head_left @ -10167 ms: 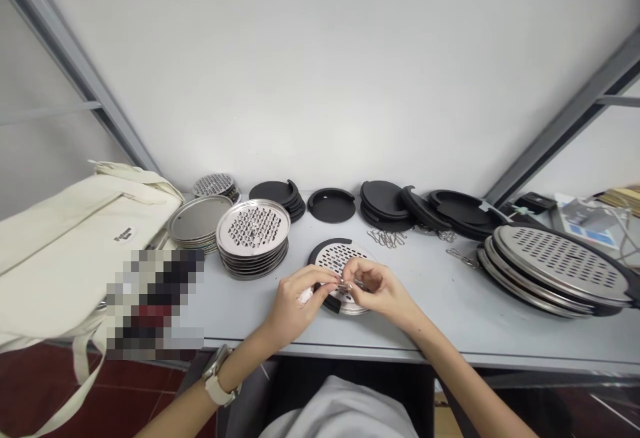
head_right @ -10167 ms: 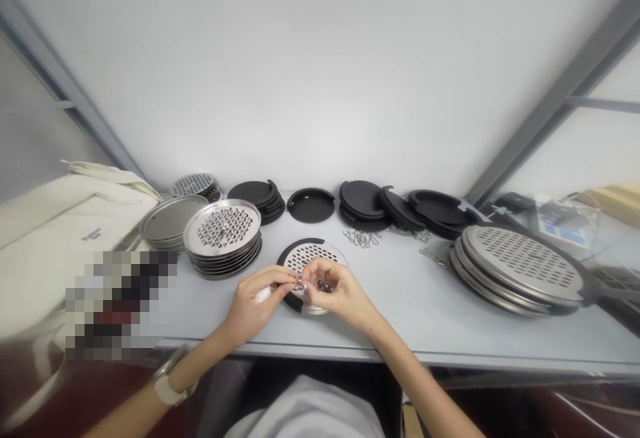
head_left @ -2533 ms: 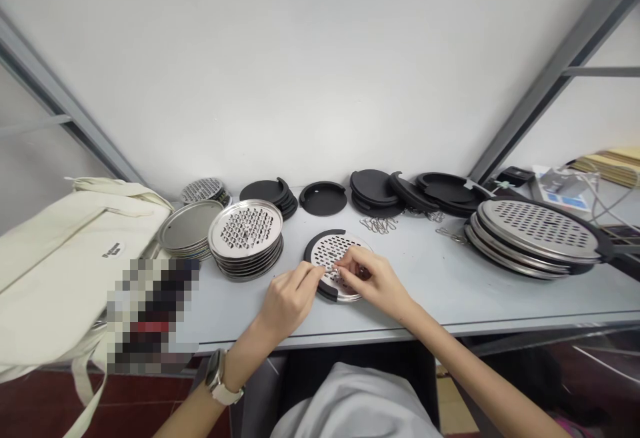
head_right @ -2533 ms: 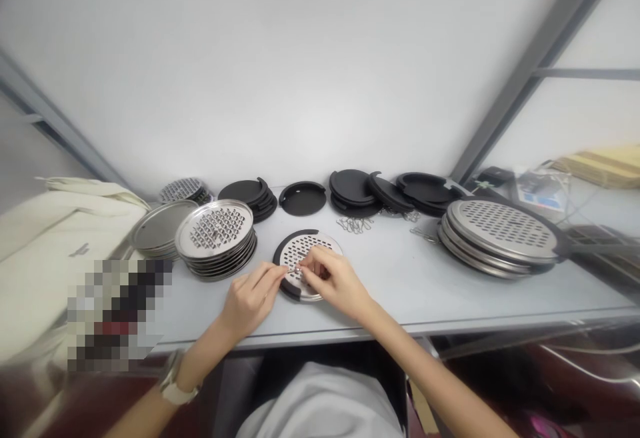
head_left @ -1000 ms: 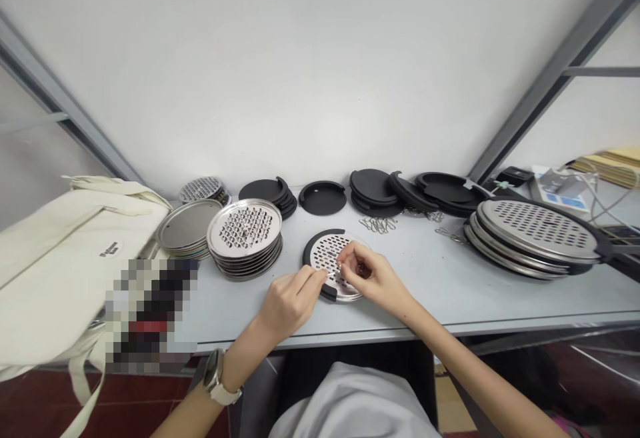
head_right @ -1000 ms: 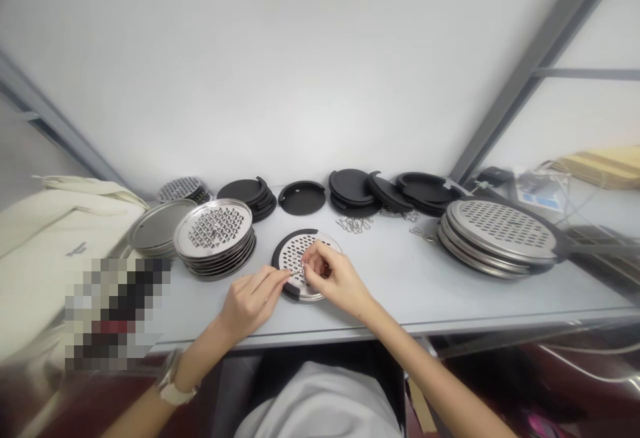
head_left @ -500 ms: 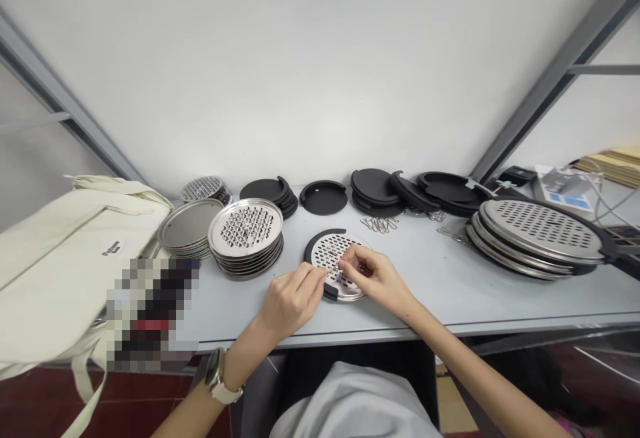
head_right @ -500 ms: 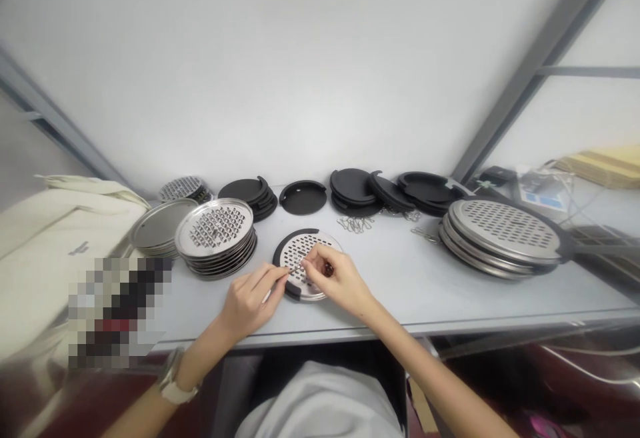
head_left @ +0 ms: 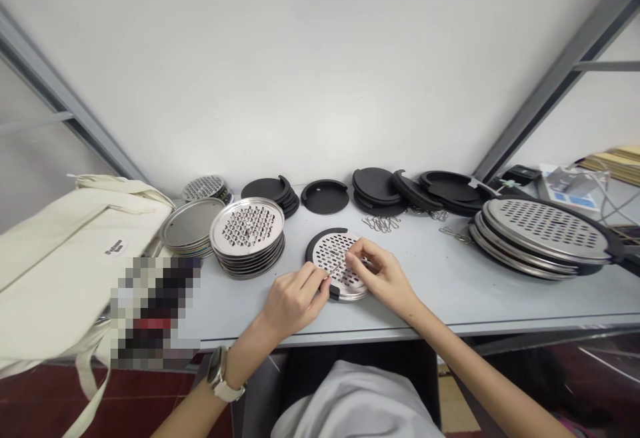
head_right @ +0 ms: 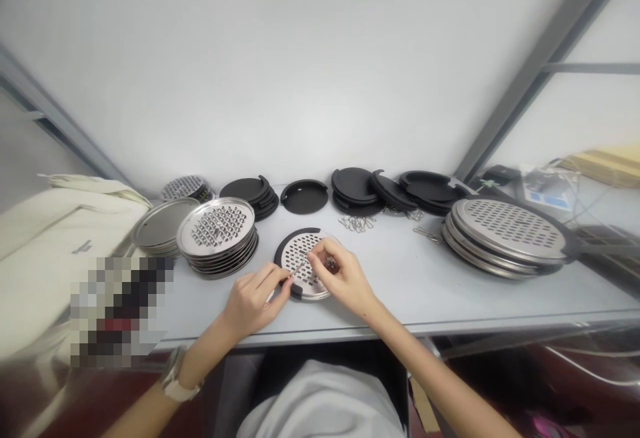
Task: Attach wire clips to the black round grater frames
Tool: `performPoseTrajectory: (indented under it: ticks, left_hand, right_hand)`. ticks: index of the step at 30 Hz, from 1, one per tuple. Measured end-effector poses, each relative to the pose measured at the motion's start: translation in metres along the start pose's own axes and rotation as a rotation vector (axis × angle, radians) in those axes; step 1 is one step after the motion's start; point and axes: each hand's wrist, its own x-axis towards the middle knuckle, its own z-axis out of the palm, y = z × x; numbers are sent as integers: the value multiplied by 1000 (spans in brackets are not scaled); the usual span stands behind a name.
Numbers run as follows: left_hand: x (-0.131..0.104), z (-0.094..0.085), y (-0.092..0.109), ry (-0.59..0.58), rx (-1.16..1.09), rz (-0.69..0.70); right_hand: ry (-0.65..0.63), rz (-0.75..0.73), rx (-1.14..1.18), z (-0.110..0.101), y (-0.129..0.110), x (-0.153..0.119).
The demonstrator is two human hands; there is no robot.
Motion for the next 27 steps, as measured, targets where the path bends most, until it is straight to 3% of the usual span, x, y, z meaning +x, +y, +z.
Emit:
performPoseTrajectory:
  ticks: [5, 14, 22, 27]
  left_hand:
    - [-1, 0, 0, 0, 4, 15]
    - [-1, 0, 1, -19, 3, 32]
    - [-3, 1, 0, -40, 2, 39]
    - [-3, 0, 0, -37, 6, 47]
  right_hand:
    - [55, -18, 68, -1, 0, 2]
    - [0, 55, 177, -1, 4, 0]
    - [129, 35, 127, -5, 1, 4]
    - [139, 45, 148, -7, 4, 5]
